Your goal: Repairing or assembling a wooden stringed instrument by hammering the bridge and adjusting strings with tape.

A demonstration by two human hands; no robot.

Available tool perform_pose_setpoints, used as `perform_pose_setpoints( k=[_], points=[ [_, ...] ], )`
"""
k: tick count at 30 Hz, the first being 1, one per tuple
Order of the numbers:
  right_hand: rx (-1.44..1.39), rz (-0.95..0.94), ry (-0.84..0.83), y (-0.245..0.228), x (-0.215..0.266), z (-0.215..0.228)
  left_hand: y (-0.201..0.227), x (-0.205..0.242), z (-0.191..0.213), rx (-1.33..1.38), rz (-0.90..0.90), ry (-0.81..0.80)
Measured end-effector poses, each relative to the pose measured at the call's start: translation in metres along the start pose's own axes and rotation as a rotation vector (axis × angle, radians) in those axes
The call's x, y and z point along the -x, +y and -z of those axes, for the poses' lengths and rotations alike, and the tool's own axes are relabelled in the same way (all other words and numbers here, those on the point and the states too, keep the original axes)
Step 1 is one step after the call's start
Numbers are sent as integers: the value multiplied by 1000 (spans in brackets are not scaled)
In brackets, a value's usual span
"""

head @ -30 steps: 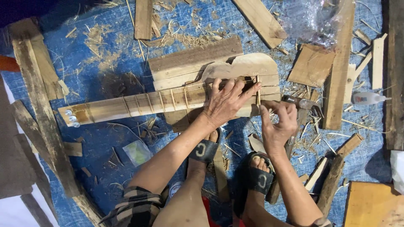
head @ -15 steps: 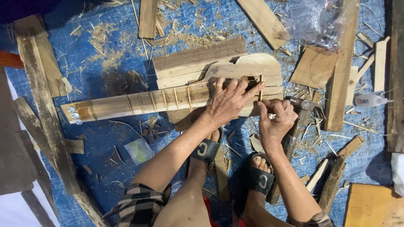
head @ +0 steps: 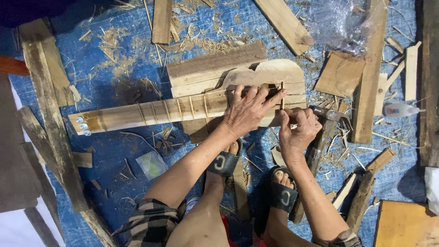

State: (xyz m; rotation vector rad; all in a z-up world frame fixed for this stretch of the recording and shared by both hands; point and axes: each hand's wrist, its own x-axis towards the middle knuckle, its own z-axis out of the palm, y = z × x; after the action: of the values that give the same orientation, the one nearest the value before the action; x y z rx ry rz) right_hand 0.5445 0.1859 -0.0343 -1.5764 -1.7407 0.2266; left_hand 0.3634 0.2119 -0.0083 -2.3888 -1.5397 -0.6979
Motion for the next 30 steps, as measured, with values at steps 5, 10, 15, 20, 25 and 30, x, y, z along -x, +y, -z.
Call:
perform_pose_setpoints(
  k=[5, 10, 15, 20, 25, 30],
  points=[
    [31, -1, -21, 1, 0, 2, 0, -1, 1, -12, -9, 4],
    [73, 11, -18, 5, -1, 1, -1, 2, -3, 15, -25, 15],
    [122, 56, -1, 5, -1, 0, 1, 8, -17, 52, -28, -13],
    [163, 43, 4, 8, -1, -3, 3, 7, -21, 35, -41, 55],
    [188, 43, 6, 3, -3, -2, 4, 5, -22, 2, -69, 65],
    [246, 8, -3, 11, 1, -10, 4, 3, -21, -25, -92, 83]
  ],
)
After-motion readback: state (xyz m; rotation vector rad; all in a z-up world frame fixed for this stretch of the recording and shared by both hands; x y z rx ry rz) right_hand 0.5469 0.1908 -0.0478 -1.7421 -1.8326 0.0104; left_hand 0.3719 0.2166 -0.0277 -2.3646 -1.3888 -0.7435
